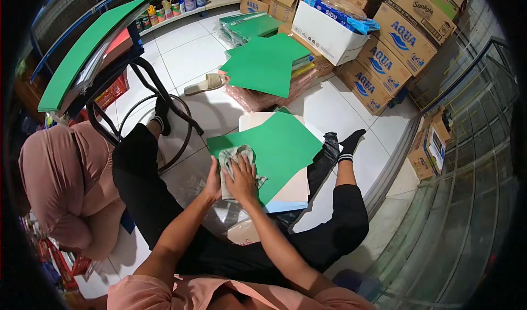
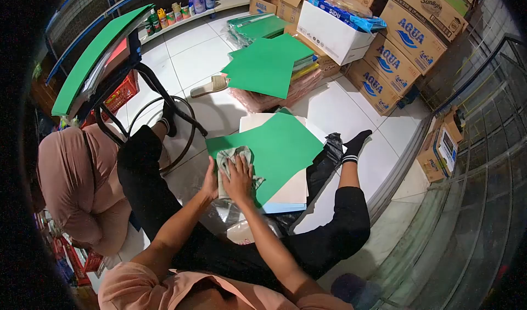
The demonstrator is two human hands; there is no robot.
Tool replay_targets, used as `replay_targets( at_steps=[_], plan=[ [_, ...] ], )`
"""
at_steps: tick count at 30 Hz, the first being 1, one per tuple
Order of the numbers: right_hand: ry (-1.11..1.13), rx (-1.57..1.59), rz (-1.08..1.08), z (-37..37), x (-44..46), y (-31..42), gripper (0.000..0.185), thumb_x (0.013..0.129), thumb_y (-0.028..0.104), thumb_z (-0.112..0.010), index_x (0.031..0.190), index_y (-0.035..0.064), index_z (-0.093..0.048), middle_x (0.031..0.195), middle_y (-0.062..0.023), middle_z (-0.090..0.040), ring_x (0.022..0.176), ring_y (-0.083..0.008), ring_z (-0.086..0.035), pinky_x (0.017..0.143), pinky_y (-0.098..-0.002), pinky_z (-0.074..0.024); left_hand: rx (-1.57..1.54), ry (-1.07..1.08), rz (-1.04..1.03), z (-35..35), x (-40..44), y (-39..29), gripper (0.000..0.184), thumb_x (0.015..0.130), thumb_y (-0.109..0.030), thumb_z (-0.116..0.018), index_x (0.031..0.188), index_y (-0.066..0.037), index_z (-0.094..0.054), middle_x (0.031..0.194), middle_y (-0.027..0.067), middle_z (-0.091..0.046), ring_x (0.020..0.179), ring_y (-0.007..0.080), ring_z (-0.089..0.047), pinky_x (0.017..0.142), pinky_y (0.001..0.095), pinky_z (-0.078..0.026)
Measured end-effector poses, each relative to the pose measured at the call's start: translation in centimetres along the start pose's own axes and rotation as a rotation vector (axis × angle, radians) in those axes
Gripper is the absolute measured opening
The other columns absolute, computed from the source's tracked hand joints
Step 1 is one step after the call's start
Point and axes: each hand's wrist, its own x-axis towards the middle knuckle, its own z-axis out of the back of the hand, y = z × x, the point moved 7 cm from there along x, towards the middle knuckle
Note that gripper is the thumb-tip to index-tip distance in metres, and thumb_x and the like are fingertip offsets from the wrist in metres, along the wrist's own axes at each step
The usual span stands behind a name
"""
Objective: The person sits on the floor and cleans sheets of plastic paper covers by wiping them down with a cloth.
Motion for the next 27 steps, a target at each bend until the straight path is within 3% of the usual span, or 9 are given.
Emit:
replay_targets(
  at_steps=[3,6,9,14,16,21,27],
  plan=[
    [0.12,0.003,-0.04,-0.5,3.1,-2.5,0.041,0.08,0.034,-0.05,0.112,0.0078,-0.055,0.126,-0.0151,-0.042,0.122,-0.0326,-0.033,0.097,-0.056,-0.0213,0.041,-0.065,0.01,2.0,0.2,0.2,0.059,0.082,-0.054,-0.047,0.114,-0.004,-0.048,0.109,0.0124,-0.055,0.091,0.0225,-0.055,0.077,0.0377,-0.046],
    [0.16,-0.227,-0.085,-0.3,7.2,-6.8,0.043,0.084,0.038,-0.046,0.12,0.0157,-0.049,0.131,-0.0112,-0.039,0.125,-0.0283,-0.029,0.096,-0.0595,-0.02,0.171,-0.256,0.041,5.1,0.4,0.3,0.056,0.082,-0.053,-0.047,0.11,-0.004,-0.05,0.104,0.0115,-0.056,0.088,0.0219,-0.055,0.077,0.0363,-0.046],
    [0.22,-0.276,-0.143,0.5,10.2,-11.6,0.046,0.084,0.041,-0.045,0.123,0.0182,-0.046,0.133,-0.0111,-0.036,0.127,-0.0279,-0.025,0.096,-0.0611,-0.0182,0.176,-0.303,0.034,4.5,0.1,0.0,0.055,0.083,-0.052,-0.048,0.109,-0.004,-0.05,0.103,0.0116,-0.056,0.087,0.0217,-0.055,0.077,0.0357,-0.046],
    [0.129,-0.335,-0.288,4.3,8.8,-17.1,0.046,0.082,0.041,-0.047,0.121,0.0158,-0.047,0.133,-0.0113,-0.035,0.126,-0.0293,-0.026,0.094,-0.0613,-0.022,0.179,-0.353,0.019,4.2,-0.2,0.2,0.054,0.083,-0.052,-0.048,0.108,-0.004,-0.05,0.103,0.0119,-0.055,0.086,0.0216,-0.054,0.077,0.0348,-0.045],
    [-0.037,-0.393,-0.341,6.1,6.3,-17.8,0.045,0.082,0.038,-0.05,0.12,0.0135,-0.047,0.131,-0.0122,-0.036,0.125,-0.0307,-0.028,0.094,-0.0608,-0.0235,0.179,-0.366,0.0,4.3,-0.1,0.1,0.055,0.083,-0.052,-0.047,0.109,-0.004,-0.05,0.104,0.012,-0.055,0.086,0.0217,-0.054,0.078,0.0345,-0.044],
    [-0.076,-0.414,-0.353,6.5,1.2,-13.1,0.052,0.076,0.03,-0.058,0.123,0.0123,-0.044,0.132,-0.018,-0.034,0.126,-0.0344,-0.025,0.096,-0.0593,-0.02,-0.005,-0.21,0.013,2.4,0.2,0.4,0.06,0.081,-0.056,-0.047,0.113,-0.005,-0.049,0.109,0.0126,-0.053,0.091,0.0225,-0.054,0.081,0.035,-0.044],
    [0.054,-0.179,-0.133,2.3,-2.1,-2.7,0.05,0.079,0.033,-0.052,0.122,0.0102,-0.045,0.133,-0.0174,-0.033,0.125,-0.0353,-0.026,0.097,-0.056,-0.0208,-0.124,-0.045,0.041,0.9,-0.1,0.4,0.067,0.078,-0.06,-0.047,0.117,-0.005,-0.047,0.114,0.0131,-0.052,0.097,0.0238,-0.053,0.086,0.0368,-0.043]
  ],
)
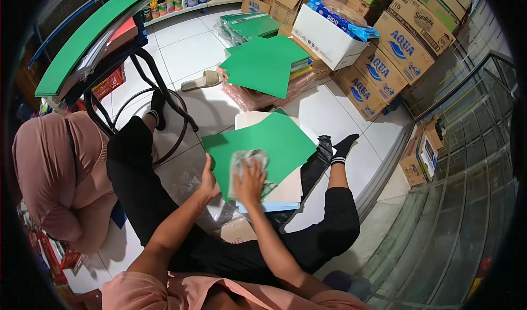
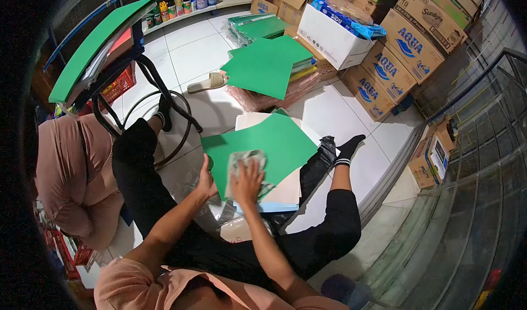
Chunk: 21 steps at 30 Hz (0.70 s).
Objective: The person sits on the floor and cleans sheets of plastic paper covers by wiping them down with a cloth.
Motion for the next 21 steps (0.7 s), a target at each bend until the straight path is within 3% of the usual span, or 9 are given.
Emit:
replay_targets(
  at_steps=[5,7,9,12,16,21],
  plan=[
    [-0.053,0.291,0.163,-0.5,-1.6,5.1,0.045,0.081,0.033,-0.051,0.118,0.0079,-0.049,0.13,-0.0152,-0.037,0.123,-0.0325,-0.031,0.099,-0.0527,-0.0209,0.101,0.209,-0.028,-3.1,-1.2,-0.4,0.069,0.077,-0.061,-0.047,0.119,-0.006,-0.046,0.117,0.0138,-0.05,0.101,0.025,-0.052,0.088,0.0385,-0.042],
    [-0.036,0.299,0.188,-0.3,-0.4,4.1,0.045,0.081,0.034,-0.051,0.118,0.0088,-0.049,0.129,-0.0147,-0.038,0.123,-0.032,-0.031,0.099,-0.053,-0.021,0.139,0.122,0.006,-1.7,-0.7,-0.2,0.068,0.078,-0.061,-0.046,0.118,-0.006,-0.046,0.115,0.0138,-0.051,0.099,0.0246,-0.053,0.087,0.0379,-0.043],
    [0.069,0.104,0.162,-0.2,1.8,1.8,0.044,0.08,0.036,-0.053,0.117,0.0128,-0.051,0.128,-0.0144,-0.04,0.123,-0.0308,-0.032,0.098,-0.056,-0.0207,0.169,0.032,0.035,0.0,-0.4,0.1,0.067,0.079,-0.061,-0.044,0.118,-0.006,-0.046,0.114,0.0137,-0.052,0.097,0.0241,-0.053,0.085,0.0373,-0.044],
    [-0.003,-0.119,0.068,-0.2,5.8,-4.9,0.044,0.077,0.037,-0.055,0.116,0.0172,-0.052,0.128,-0.0131,-0.04,0.123,-0.031,-0.031,0.094,-0.0625,-0.0198,0.224,-0.1,0.02,1.8,0.2,0.2,0.068,0.079,-0.062,-0.042,0.118,-0.006,-0.046,0.112,0.0139,-0.052,0.096,0.0242,-0.054,0.083,0.0367,-0.045],
    [-0.013,-0.186,-0.181,1.9,10.2,-12.9,0.044,0.079,0.04,-0.052,0.117,0.0165,-0.052,0.128,-0.0141,-0.04,0.124,-0.0317,-0.03,0.095,-0.0618,-0.0192,0.303,-0.249,-0.003,3.4,0.8,-0.2,0.07,0.079,-0.064,-0.04,0.118,-0.006,-0.046,0.11,0.0141,-0.053,0.093,0.0244,-0.054,0.08,0.0362,-0.046],
    [-0.161,-0.277,-0.158,1.3,10.7,-12.6,0.043,0.079,0.038,-0.052,0.113,0.0115,-0.054,0.124,-0.015,-0.044,0.122,-0.032,-0.033,0.097,-0.0574,-0.0193,0.336,-0.312,-0.046,4.1,0.9,-0.4,0.074,0.077,-0.068,-0.038,0.117,-0.006,-0.046,0.108,0.0143,-0.054,0.09,0.0249,-0.055,0.077,0.0357,-0.047]
  ],
)
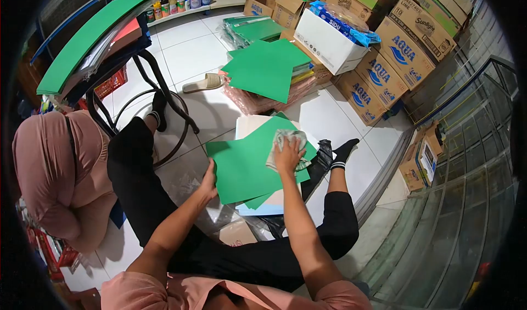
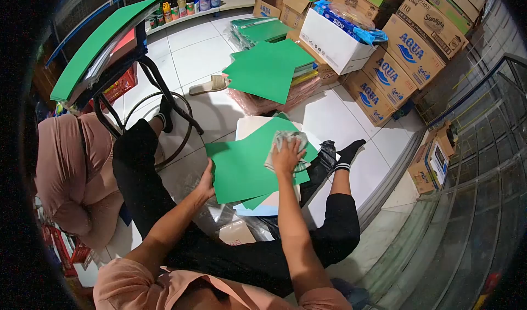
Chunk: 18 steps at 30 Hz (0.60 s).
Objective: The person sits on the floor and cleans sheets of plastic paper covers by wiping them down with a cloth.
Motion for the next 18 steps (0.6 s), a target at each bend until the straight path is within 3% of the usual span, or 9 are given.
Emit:
replay_targets(
  at_steps=[4,5,6,10,11,13,16,18],
  plan=[
    [0.013,0.235,0.261,0.7,-2.8,7.3,0.039,0.078,0.035,-0.053,0.108,0.0102,-0.057,0.12,-0.0148,-0.048,0.117,-0.0308,-0.039,0.098,-0.0508,-0.0222,-0.046,-0.009,0.025,-0.5,-0.5,-0.3,0.076,0.074,-0.071,-0.037,0.114,-0.007,-0.048,0.106,0.0142,-0.055,0.088,0.0252,-0.057,0.076,0.0345,-0.048],
    [0.041,0.292,0.31,1.1,-3.6,9.7,0.037,0.078,0.034,-0.053,0.106,0.0102,-0.058,0.119,-0.0149,-0.049,0.116,-0.0303,-0.041,0.098,-0.0489,-0.0228,-0.083,0.07,0.029,-1.2,-0.9,-0.5,0.075,0.075,-0.07,-0.038,0.115,-0.007,-0.047,0.107,0.0142,-0.055,0.09,0.0254,-0.057,0.077,0.0348,-0.048],
    [0.101,0.318,0.35,0.5,-4.4,11.8,0.037,0.078,0.037,-0.052,0.104,0.0107,-0.059,0.118,-0.0119,-0.051,0.115,-0.0266,-0.041,0.099,-0.0493,-0.0214,-0.12,0.15,0.032,-2.1,-1.4,-1.0,0.074,0.076,-0.068,-0.039,0.116,-0.006,-0.046,0.108,0.0142,-0.054,0.092,0.0256,-0.056,0.078,0.0351,-0.047],
    [0.457,0.512,0.4,2.7,-6.9,18.8,0.041,0.08,0.039,-0.05,0.104,0.007,-0.059,0.108,-0.0101,-0.056,0.105,-0.0272,-0.049,0.099,-0.0496,-0.0233,-0.264,0.357,-0.015,-3.2,-2.4,-1.7,0.073,0.077,-0.066,-0.04,0.118,-0.005,-0.045,0.111,0.0147,-0.053,0.098,0.0268,-0.055,0.082,0.0357,-0.046],
    [0.461,0.511,0.4,2.6,-7.6,19.2,0.041,0.08,0.039,-0.05,0.104,0.007,-0.059,0.108,-0.0101,-0.056,0.105,-0.0272,-0.049,0.099,-0.0496,-0.0233,-0.324,0.412,-0.063,-3.2,-2.4,-2.0,0.074,0.077,-0.067,-0.039,0.118,-0.005,-0.045,0.113,0.0151,-0.052,0.1,0.0276,-0.054,0.084,0.0357,-0.046],
    [0.327,0.599,0.459,3.9,-9.0,19.6,0.041,0.081,0.039,-0.049,0.104,0.0062,-0.058,0.105,-0.0104,-0.056,0.101,-0.028,-0.05,0.098,-0.0503,-0.0239,-0.441,0.528,-0.163,-3.5,-2.6,-2.9,0.076,0.076,-0.069,-0.038,0.117,-0.005,-0.045,0.117,0.0159,-0.05,0.104,0.0293,-0.053,0.087,0.0356,-0.045],
    [0.197,0.62,0.431,4.4,-11.0,17.3,0.04,0.08,0.038,-0.05,0.106,0.0084,-0.058,0.109,-0.0101,-0.054,0.106,-0.0278,-0.048,0.098,-0.0543,-0.0224,-0.401,0.47,-0.101,-4.4,-2.9,-2.8,0.067,0.079,-0.06,-0.042,0.114,-0.004,-0.047,0.112,0.0155,-0.053,0.098,0.0273,-0.055,0.083,0.0361,-0.047],
    [0.048,0.398,0.44,5.0,-11.4,14.5,0.039,0.079,0.036,-0.052,0.109,0.0114,-0.057,0.115,-0.0098,-0.051,0.112,-0.0272,-0.043,0.096,-0.0589,-0.0207,-0.347,0.412,-0.037,-4.9,-2.9,-2.6,0.057,0.083,-0.052,-0.046,0.111,-0.003,-0.048,0.106,0.015,-0.055,0.093,0.0253,-0.057,0.079,0.0366,-0.048]
  ],
)
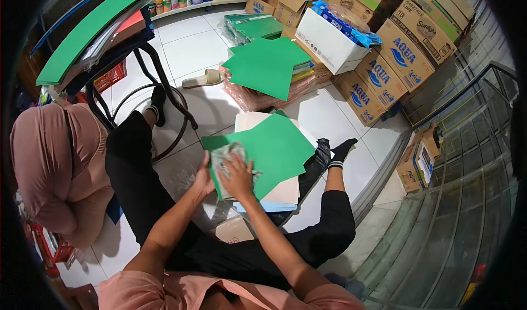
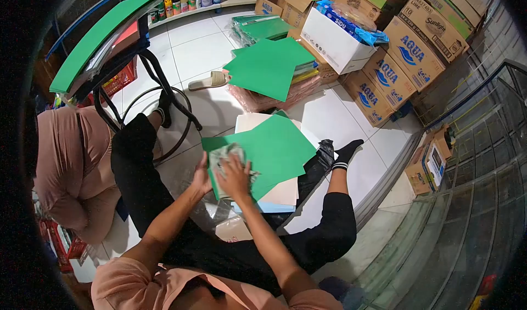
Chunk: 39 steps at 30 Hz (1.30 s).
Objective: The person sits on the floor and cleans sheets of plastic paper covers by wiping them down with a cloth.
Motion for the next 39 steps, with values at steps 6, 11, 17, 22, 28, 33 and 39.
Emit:
replay_targets(
  at_steps=[6,11,17,22,28,33,39],
  plan=[
    [-0.03,-0.263,-0.333,2.9,0.0,-12.3,0.041,0.076,0.036,-0.055,0.112,0.0153,-0.055,0.123,-0.0119,-0.045,0.119,-0.0296,-0.037,0.094,-0.0631,-0.0183,0.485,-0.293,0.116,7.8,1.4,-0.8,0.058,0.083,-0.052,-0.045,0.113,-0.003,-0.049,0.111,0.0169,-0.053,0.09,0.0261,-0.056,0.08,0.0354,-0.047],
    [-0.111,-0.27,-0.51,5.1,-0.5,-16.9,0.043,0.075,0.034,-0.057,0.112,0.0132,-0.054,0.125,-0.0142,-0.043,0.12,-0.032,-0.035,0.096,-0.0603,-0.0185,0.604,-0.473,0.065,6.9,0.0,-1.1,0.056,0.083,-0.05,-0.048,0.113,-0.003,-0.049,0.109,0.0174,-0.053,0.086,0.0241,-0.056,0.077,0.0353,-0.047],
    [-0.028,-0.285,-0.256,1.9,-1.2,-10.2,0.045,0.076,0.035,-0.055,0.114,0.0111,-0.053,0.125,-0.0182,-0.042,0.12,-0.035,-0.035,0.097,-0.0539,-0.0224,0.382,-0.437,0.101,5.2,0.0,-0.3,0.049,0.084,-0.046,-0.049,0.108,-0.003,-0.051,0.102,0.0141,-0.056,0.085,0.0209,-0.058,0.077,0.0364,-0.048],
    [0.015,-0.033,-0.083,-0.8,-1.7,-1.7,0.047,0.08,0.039,-0.05,0.118,0.0112,-0.05,0.127,-0.0167,-0.041,0.121,-0.0331,-0.033,0.096,-0.0548,-0.0234,0.061,-0.144,0.083,-0.7,-0.8,0.6,0.05,0.084,-0.046,-0.048,0.109,-0.003,-0.051,0.102,0.0139,-0.057,0.086,0.0213,-0.058,0.077,0.0366,-0.048],
    [0.096,0.029,0.016,-1.5,0.8,-2.3,0.048,0.082,0.041,-0.047,0.12,0.0117,-0.049,0.127,-0.0164,-0.042,0.122,-0.0325,-0.033,0.096,-0.0571,-0.022,0.123,-0.166,0.083,3.6,-0.2,-0.2,0.05,0.084,-0.047,-0.048,0.106,-0.002,-0.052,0.1,0.0128,-0.057,0.082,0.0218,-0.058,0.073,0.0351,-0.049],
    [0.231,-0.219,-0.158,-1.9,5.9,-9.8,0.048,0.082,0.042,-0.046,0.123,0.0157,-0.046,0.131,-0.0142,-0.037,0.123,-0.0307,-0.032,0.092,-0.0656,-0.0192,0.248,-0.315,0.122,6.7,0.5,-0.2,0.044,0.085,-0.042,-0.05,0.102,-0.002,-0.053,0.094,0.0111,-0.059,0.076,0.0201,-0.059,0.068,0.032,-0.05],
    [0.111,-0.257,-0.481,1.6,4.2,-17.8,0.049,0.083,0.043,-0.045,0.123,0.0157,-0.045,0.133,-0.0138,-0.035,0.125,-0.0317,-0.027,0.092,-0.066,-0.0191,0.219,-0.369,0.105,7.8,0.5,-0.6,0.04,0.085,-0.036,-0.052,0.105,-0.001,-0.051,0.097,0.0123,-0.057,0.079,0.0209,-0.058,0.07,0.0322,-0.049]
  ],
)
